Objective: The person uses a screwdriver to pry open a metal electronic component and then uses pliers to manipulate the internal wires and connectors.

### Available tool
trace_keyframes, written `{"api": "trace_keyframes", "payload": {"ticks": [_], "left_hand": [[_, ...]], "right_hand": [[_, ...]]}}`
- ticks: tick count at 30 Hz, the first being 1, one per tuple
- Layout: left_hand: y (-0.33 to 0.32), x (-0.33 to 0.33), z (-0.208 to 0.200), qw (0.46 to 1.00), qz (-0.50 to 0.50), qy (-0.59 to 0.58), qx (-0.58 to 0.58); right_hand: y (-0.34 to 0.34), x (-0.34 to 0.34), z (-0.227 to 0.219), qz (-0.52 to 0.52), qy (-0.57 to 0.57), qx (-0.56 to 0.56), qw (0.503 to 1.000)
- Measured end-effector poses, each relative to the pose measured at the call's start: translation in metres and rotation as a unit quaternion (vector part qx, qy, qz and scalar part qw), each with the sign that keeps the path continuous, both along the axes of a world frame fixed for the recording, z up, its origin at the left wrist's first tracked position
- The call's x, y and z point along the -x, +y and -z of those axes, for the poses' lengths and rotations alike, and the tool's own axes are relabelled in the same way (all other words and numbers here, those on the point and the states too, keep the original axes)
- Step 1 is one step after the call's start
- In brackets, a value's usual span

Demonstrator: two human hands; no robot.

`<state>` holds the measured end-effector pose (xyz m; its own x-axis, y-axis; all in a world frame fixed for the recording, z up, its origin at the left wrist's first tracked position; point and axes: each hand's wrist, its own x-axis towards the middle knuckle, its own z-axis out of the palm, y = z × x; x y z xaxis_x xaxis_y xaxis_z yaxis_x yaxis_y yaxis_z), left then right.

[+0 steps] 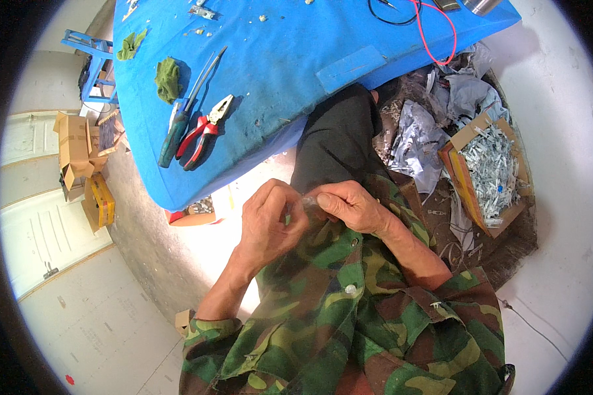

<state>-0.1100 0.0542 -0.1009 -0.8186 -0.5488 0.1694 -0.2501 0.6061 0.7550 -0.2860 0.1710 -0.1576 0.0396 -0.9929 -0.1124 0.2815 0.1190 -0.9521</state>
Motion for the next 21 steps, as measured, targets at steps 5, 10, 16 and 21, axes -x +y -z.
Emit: {"api": "trace_keyframes", "payload": {"ticks": [5,10,16,21], "left_hand": [[0.004,-0.002,0.005,0.999,-0.031,0.009,0.010],[-0.017,-0.018,0.004,0.987,-0.147,0.002,0.067],[-0.027,-0.060,0.007,0.938,-0.141,-0.277,0.152],[0.001,-0.035,-0.012,0.977,-0.169,-0.132,-0.020]], "right_hand": [[-0.001,-0.003,0.001,0.000,-0.003,-0.009,1.000],[0.002,0.003,-0.001,-0.011,-0.010,-0.039,0.999],[0.000,0.001,-0.001,-0.003,-0.048,-0.038,0.998],[0.000,-0.001,-0.005,-0.004,-0.034,-0.025,0.999]]}}
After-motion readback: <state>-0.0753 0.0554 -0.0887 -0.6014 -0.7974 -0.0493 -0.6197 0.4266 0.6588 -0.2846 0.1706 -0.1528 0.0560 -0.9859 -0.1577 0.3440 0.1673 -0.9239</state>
